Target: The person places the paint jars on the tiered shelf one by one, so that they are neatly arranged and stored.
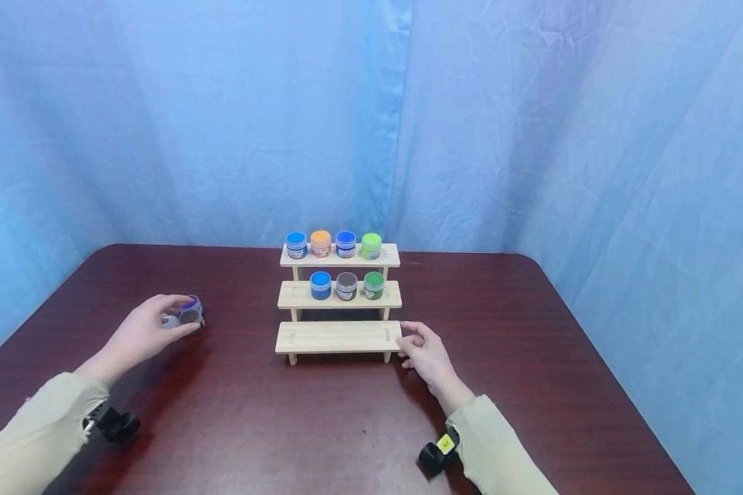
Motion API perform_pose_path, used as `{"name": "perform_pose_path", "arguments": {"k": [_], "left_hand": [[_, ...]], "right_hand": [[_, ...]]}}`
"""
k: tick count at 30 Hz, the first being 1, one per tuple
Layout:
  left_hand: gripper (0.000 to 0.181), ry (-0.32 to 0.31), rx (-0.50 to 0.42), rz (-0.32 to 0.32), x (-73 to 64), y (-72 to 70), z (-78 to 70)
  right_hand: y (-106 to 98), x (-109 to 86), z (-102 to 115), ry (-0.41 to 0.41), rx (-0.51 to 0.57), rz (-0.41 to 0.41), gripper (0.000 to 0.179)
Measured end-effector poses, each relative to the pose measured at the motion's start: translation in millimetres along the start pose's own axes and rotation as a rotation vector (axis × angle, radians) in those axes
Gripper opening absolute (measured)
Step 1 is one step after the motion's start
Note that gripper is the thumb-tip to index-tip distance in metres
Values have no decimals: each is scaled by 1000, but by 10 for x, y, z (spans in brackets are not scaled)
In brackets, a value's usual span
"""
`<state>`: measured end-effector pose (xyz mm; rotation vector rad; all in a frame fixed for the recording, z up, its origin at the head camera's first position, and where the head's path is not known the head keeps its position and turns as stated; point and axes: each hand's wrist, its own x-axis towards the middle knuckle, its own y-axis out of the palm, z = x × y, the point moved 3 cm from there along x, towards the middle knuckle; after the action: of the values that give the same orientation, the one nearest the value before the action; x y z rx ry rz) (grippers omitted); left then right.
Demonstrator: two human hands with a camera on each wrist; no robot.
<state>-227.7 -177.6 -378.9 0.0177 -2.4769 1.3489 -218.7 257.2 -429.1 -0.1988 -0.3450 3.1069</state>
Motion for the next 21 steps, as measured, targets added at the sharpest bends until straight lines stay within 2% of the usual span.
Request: {"name": "perform_pose_path", "arguments": {"k": [11,21], "left_hand": [[53,-41,3,54,-23,52,65],[49,-28,12,54,29,56,67]], "right_hand": [[6,13,-26,4,0,2,42],[-4,25,-20,-3,-10,-4,41]]}}
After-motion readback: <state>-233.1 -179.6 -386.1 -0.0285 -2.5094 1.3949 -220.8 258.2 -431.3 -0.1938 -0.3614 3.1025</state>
